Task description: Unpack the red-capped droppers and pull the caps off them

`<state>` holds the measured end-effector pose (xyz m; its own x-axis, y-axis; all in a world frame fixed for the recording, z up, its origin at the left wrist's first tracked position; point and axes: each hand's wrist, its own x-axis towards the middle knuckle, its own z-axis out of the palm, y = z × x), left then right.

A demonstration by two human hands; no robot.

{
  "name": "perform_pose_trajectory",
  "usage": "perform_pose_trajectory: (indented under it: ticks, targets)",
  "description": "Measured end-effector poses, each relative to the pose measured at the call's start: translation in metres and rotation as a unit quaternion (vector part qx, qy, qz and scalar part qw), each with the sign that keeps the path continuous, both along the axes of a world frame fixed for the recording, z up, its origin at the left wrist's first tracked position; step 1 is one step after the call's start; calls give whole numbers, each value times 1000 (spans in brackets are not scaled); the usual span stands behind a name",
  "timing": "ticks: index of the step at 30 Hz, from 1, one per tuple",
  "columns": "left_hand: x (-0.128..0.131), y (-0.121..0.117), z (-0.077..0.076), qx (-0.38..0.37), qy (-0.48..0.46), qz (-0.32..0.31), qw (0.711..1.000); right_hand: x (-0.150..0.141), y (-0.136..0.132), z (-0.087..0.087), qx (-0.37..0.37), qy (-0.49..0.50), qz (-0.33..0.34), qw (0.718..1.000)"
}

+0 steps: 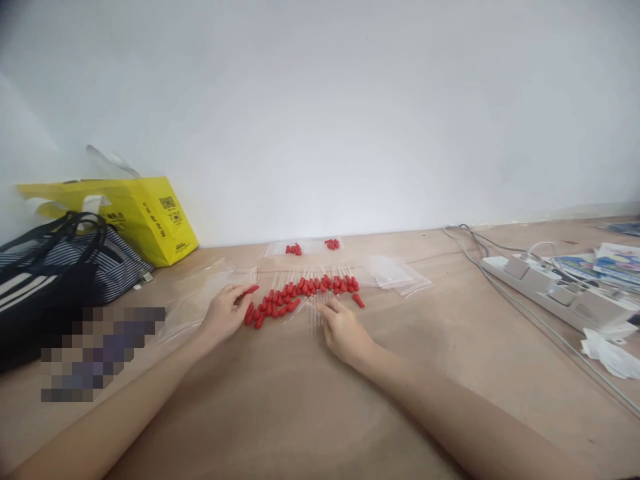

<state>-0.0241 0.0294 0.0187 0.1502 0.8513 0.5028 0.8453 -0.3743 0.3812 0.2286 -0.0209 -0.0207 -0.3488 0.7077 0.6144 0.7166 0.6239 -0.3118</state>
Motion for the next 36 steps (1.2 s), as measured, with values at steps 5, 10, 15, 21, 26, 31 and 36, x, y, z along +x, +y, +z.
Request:
perform_pose_trajectory:
  ticks: [5,10,15,21,26,31,36]
  targets:
    - [-10,27,8,-75,38,110,990,-20,4,2,-10,-47,-15,999]
    - [-6,32,6,-72,99,121,985,-35,5,1,-15,-114,-52,992]
    - [8,-1,-1,65,123,-27,990,-42,8,6,-21,-145,-37,989]
    - [31,-43,-13,33,76,-216,973,-38,6,10,-5,-145,-30,989]
    - [38,-46,-18,-19,43,-213,976,-29,2,13,-33,-148,-1,988]
    - [46,-49,-20,-39,-7,-227,973,-2,27,21,-56,-65,-139,987]
    - [57,-53,-20,-75,-38,-251,964,28,46,27,-83,-76,-271,956]
